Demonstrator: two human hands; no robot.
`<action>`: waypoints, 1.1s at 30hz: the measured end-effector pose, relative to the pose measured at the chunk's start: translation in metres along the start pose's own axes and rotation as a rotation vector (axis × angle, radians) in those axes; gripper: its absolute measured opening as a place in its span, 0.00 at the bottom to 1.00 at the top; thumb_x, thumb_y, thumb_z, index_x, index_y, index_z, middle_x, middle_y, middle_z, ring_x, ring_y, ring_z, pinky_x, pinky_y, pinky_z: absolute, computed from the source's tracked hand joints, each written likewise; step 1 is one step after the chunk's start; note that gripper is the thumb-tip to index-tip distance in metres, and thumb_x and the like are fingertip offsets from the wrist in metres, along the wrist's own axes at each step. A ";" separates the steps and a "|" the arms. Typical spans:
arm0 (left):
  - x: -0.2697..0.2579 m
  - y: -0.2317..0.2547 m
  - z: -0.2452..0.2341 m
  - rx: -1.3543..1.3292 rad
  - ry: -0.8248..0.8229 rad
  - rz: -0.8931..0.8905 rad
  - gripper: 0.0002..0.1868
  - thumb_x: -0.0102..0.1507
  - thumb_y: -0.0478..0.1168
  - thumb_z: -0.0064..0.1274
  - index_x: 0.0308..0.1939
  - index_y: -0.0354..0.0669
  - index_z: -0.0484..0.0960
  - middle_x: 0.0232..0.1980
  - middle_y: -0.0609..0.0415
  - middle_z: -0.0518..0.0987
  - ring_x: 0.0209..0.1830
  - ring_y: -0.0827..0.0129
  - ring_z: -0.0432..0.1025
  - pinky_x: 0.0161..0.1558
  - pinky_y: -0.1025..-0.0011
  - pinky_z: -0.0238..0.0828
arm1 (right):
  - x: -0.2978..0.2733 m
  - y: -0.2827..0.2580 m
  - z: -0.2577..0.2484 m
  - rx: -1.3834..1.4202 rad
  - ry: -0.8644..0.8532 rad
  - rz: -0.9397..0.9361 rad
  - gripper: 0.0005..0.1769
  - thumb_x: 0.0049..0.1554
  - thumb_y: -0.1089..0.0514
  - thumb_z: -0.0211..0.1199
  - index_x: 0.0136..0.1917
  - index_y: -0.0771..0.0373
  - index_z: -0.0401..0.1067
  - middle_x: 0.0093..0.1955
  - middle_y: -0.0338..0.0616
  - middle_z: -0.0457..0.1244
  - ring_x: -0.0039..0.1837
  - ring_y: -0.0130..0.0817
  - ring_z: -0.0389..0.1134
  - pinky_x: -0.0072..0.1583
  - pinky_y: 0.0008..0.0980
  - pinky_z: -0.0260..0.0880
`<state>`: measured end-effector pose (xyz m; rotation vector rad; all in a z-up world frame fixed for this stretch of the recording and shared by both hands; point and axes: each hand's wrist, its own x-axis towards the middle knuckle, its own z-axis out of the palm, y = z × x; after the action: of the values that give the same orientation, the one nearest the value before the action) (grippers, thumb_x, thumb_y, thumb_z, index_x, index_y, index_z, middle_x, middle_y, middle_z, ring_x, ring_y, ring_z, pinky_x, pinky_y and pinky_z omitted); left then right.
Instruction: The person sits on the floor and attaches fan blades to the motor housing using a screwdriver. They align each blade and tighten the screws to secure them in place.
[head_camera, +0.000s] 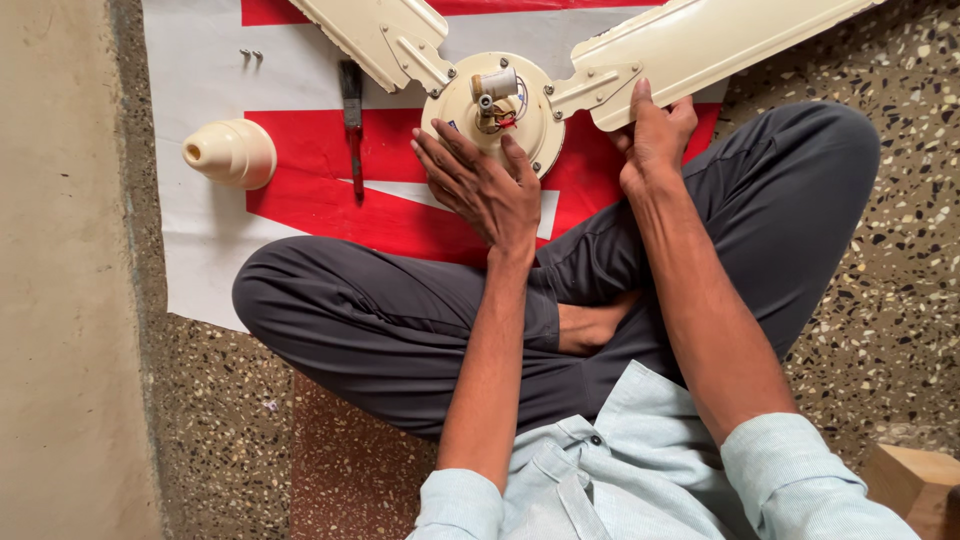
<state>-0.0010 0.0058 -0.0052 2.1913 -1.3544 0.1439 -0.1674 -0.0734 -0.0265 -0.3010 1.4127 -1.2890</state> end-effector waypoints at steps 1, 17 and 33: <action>0.000 -0.001 0.000 -0.006 -0.018 -0.018 0.43 0.74 0.60 0.31 0.82 0.34 0.42 0.85 0.30 0.43 0.87 0.42 0.41 0.79 0.38 0.47 | -0.001 0.001 0.000 -0.007 0.004 0.003 0.18 0.63 0.59 0.63 0.62 0.62 0.61 0.50 0.46 0.68 0.44 0.31 0.72 0.32 0.30 0.65; -0.014 0.024 -0.044 -0.344 0.128 -0.160 0.40 0.67 0.41 0.50 0.77 0.30 0.47 0.79 0.27 0.48 0.82 0.37 0.46 0.79 0.39 0.45 | -0.079 -0.009 -0.025 -0.122 -0.197 -0.125 0.34 0.59 0.63 0.66 0.71 0.55 0.50 0.64 0.44 0.56 0.62 0.32 0.64 0.59 0.37 0.70; 0.014 0.037 -0.097 -0.444 -0.480 0.497 0.10 0.55 0.34 0.57 0.39 0.37 0.76 0.35 0.47 0.76 0.41 0.53 0.73 0.44 0.57 0.70 | 0.128 -0.046 0.058 -1.343 -0.189 -1.347 0.25 0.55 0.53 0.78 0.57 0.67 0.70 0.55 0.59 0.64 0.56 0.58 0.65 0.58 0.53 0.65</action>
<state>-0.0076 0.0316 0.0965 1.5374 -1.9535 -0.4867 -0.1825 -0.2196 -0.0445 -2.5019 1.7183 -0.9108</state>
